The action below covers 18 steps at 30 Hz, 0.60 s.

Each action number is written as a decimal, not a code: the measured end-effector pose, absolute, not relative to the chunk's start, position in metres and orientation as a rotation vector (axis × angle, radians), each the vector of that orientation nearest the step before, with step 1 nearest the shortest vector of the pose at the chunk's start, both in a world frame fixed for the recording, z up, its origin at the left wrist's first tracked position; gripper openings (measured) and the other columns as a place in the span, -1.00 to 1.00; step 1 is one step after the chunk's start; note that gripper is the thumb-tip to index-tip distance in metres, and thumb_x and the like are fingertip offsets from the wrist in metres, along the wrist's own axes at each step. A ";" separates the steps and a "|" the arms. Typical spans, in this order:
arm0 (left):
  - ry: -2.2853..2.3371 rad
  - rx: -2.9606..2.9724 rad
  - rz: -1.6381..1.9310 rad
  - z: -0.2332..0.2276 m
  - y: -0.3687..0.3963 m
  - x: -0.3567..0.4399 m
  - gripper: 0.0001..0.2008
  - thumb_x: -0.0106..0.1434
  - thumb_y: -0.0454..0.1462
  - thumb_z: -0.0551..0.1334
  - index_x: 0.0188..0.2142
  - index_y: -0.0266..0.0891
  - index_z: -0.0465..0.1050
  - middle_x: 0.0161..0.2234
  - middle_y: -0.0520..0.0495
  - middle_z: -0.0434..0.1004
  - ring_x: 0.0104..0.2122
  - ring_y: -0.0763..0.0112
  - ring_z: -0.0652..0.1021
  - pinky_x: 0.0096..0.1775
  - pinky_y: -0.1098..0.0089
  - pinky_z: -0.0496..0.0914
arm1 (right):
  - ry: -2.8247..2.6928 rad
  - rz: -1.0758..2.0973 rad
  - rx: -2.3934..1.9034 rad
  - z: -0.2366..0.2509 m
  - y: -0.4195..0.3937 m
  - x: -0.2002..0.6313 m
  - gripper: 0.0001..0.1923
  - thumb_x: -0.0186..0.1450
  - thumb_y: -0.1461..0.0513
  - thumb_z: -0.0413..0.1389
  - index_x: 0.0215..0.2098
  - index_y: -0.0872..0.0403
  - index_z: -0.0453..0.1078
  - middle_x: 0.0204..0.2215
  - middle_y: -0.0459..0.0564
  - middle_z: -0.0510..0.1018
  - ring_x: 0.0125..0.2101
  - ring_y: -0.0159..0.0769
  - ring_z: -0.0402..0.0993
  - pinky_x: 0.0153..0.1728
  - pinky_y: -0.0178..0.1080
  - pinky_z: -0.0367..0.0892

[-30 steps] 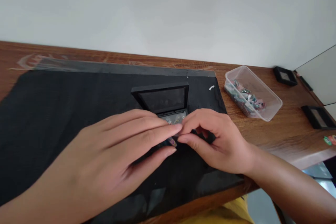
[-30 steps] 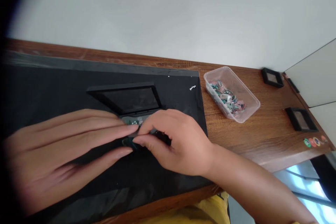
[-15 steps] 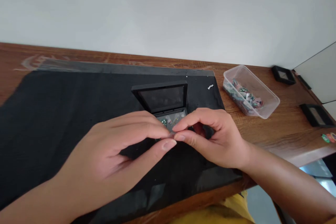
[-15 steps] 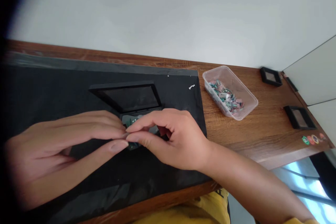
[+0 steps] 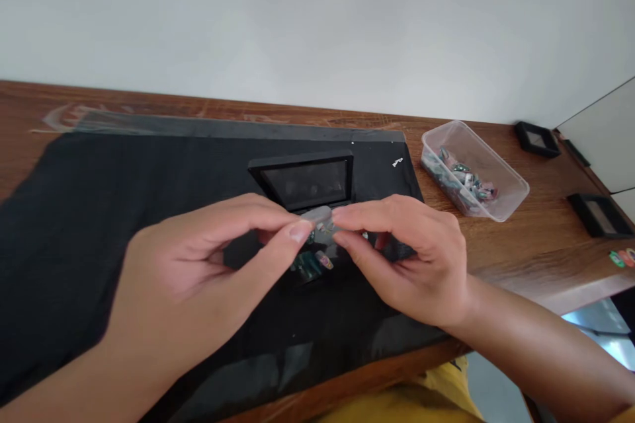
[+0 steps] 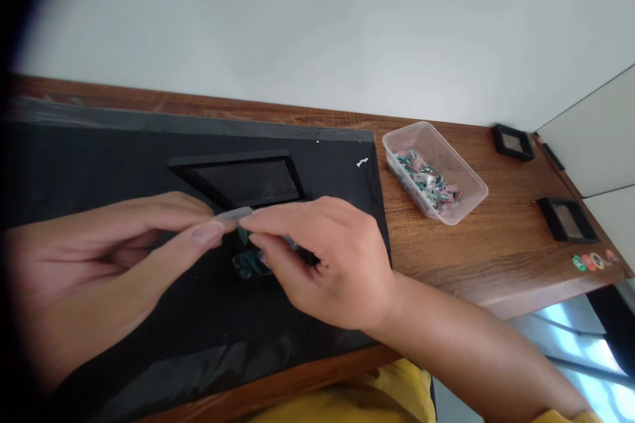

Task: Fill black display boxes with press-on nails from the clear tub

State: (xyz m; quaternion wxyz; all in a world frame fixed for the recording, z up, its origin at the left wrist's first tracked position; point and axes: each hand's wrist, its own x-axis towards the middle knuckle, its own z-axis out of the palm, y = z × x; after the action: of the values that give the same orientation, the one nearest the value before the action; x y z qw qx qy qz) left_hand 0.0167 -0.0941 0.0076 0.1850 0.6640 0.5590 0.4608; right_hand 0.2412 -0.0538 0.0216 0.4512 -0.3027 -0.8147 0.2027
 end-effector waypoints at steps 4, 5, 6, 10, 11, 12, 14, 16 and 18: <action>1.451 1.736 1.357 0.008 -0.095 0.018 -0.80 0.44 -0.21 0.41 -0.36 0.06 0.72 -0.38 0.17 0.73 -0.47 0.39 0.69 -0.44 0.42 0.55 | -1.993 0.553 -0.769 0.019 -0.055 0.240 -0.88 0.56 0.21 0.29 -0.02 -0.06 0.71 -0.13 -0.01 0.85 -0.24 -0.26 0.79 -0.20 -0.21 0.70; 1.443 1.718 1.357 0.008 -0.095 0.018 -0.80 0.43 -0.21 0.42 -0.35 0.06 0.74 -0.38 0.17 0.75 -0.47 0.39 0.70 -0.44 0.42 0.55 | -1.976 0.571 -0.781 0.018 -0.056 0.239 -0.88 0.54 0.21 0.31 0.00 -0.06 0.71 -0.13 -0.02 0.85 -0.25 -0.26 0.79 -0.23 -0.22 0.70; 1.432 1.702 1.356 0.008 -0.094 0.017 -0.81 0.43 -0.22 0.42 -0.34 0.06 0.75 -0.37 0.16 0.77 -0.46 0.39 0.70 -0.44 0.43 0.56 | -1.957 0.593 -0.799 0.018 -0.058 0.239 -0.85 0.53 0.20 0.32 0.04 -0.06 0.69 -0.11 -0.01 0.84 -0.26 -0.26 0.78 -0.27 -0.23 0.69; 1.407 1.637 1.364 0.008 -0.093 0.017 -0.85 0.40 -0.20 0.45 -0.32 0.07 0.79 -0.38 0.14 0.80 -0.46 0.38 0.71 -0.40 0.43 0.60 | -1.893 0.739 -0.914 0.016 -0.063 0.236 -0.58 0.53 0.16 0.32 0.33 -0.03 0.54 -0.01 0.06 0.81 -0.25 -0.26 0.74 -0.44 -0.29 0.61; 1.411 1.629 1.371 0.009 -0.093 0.017 -0.85 0.39 -0.19 0.45 -0.33 0.07 0.80 -0.38 0.13 0.80 -0.47 0.37 0.70 -0.41 0.43 0.60 | -1.876 0.790 -0.926 0.015 -0.064 0.235 -0.52 0.53 0.15 0.33 0.37 -0.03 0.49 0.00 0.07 0.80 -0.25 -0.26 0.74 -0.46 -0.29 0.59; 1.413 1.624 1.376 0.009 -0.093 0.018 -0.84 0.38 -0.19 0.46 -0.35 0.06 0.79 -0.38 0.12 0.80 -0.48 0.37 0.70 -0.41 0.43 0.60 | -1.851 0.842 -0.927 0.015 -0.064 0.235 -0.49 0.52 0.15 0.33 0.39 -0.04 0.46 0.01 0.07 0.80 -0.25 -0.27 0.74 -0.47 -0.30 0.58; 1.408 1.615 1.377 0.011 -0.093 0.019 -0.83 0.36 -0.19 0.46 -0.39 0.06 0.79 -0.39 0.11 0.80 -0.51 0.38 0.68 -0.44 0.44 0.58 | -1.785 0.951 -0.901 0.015 -0.064 0.233 -0.47 0.50 0.17 0.36 0.38 -0.05 0.44 0.00 0.05 0.79 -0.28 -0.29 0.73 -0.49 -0.32 0.57; 1.405 1.560 1.349 0.012 -0.091 0.020 -0.82 0.32 -0.18 0.47 -0.44 0.06 0.78 -0.42 0.09 0.79 -0.53 0.38 0.67 -0.48 0.45 0.55 | -1.716 1.057 -0.873 0.016 -0.061 0.232 -0.47 0.46 0.18 0.41 0.34 -0.06 0.45 -0.02 0.02 0.79 -0.30 -0.30 0.73 -0.50 -0.32 0.57; 1.416 1.443 1.333 0.013 -0.088 0.019 -0.84 0.24 -0.18 0.49 -0.48 0.06 0.78 -0.48 0.07 0.76 -0.54 0.36 0.67 -0.51 0.46 0.55 | -1.664 1.153 -0.867 0.017 -0.059 0.231 -0.48 0.41 0.17 0.46 0.27 -0.07 0.46 -0.02 0.00 0.79 -0.30 -0.30 0.74 -0.49 -0.31 0.58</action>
State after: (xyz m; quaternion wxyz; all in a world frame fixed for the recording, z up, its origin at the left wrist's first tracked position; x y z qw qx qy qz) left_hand 0.0192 -0.0875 0.0129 0.3521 0.5578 0.5473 0.5150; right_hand 0.2310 -0.0587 0.0168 0.4526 -0.3509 -0.6739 0.4668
